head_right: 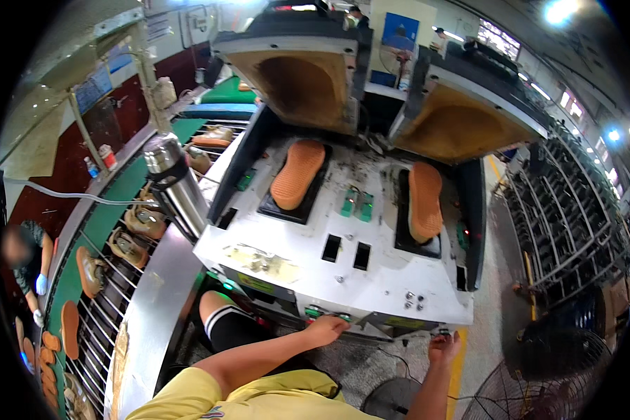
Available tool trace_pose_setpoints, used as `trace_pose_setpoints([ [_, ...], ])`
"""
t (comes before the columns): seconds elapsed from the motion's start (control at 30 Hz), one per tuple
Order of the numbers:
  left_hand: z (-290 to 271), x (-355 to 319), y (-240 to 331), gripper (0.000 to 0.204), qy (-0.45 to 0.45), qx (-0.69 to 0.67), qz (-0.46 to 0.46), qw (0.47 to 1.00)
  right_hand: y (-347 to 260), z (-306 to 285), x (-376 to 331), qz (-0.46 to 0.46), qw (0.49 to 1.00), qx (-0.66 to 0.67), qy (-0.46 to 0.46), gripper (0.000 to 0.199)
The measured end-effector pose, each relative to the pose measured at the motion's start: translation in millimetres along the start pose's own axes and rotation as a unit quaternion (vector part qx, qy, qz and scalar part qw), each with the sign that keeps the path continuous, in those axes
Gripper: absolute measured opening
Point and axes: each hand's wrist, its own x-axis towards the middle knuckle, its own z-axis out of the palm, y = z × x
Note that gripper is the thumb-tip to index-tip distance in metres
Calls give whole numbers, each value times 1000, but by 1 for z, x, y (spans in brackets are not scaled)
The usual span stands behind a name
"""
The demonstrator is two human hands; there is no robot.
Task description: The person places shoe uppers and soles onto a conveyor belt and into a heat-press machine to bond them together.
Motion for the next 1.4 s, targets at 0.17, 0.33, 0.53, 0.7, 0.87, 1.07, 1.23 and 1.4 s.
trace_pose_setpoints([
  [0.17, -16, -16, -29, 27, 27, 10, 67, 997, 36, -32, -5, -12, 993, -99, 68, 30],
  [0.33, -87, -141, -103, 22, 407, -82, -112, 903, 190, 112, -153, 44, 911, -346, -219, 20],
  [0.53, -100, -348, -184, 20, 699, -6, -299, 650, 265, 347, -166, -670, 483, -340, -450, 56],
  [0.7, -64, -472, -187, 19, 817, -65, -310, 482, 280, 528, -111, -496, 562, -646, -140, 84],
  [0.87, -20, -500, -208, 18, 828, -115, -292, 464, 325, 545, -175, -324, 506, -799, -38, 101],
  [1.07, -48, -495, -199, 19, 813, -225, -260, 469, 320, 533, -137, -383, 550, -742, 3, 100],
  [1.23, -49, -516, -212, 19, 776, -351, -181, 491, 316, 484, -145, -554, 616, -558, -36, 99],
  [1.4, -57, -520, -216, 16, 744, -374, -208, 513, 300, 401, -136, -524, 731, -364, -244, 94],
])
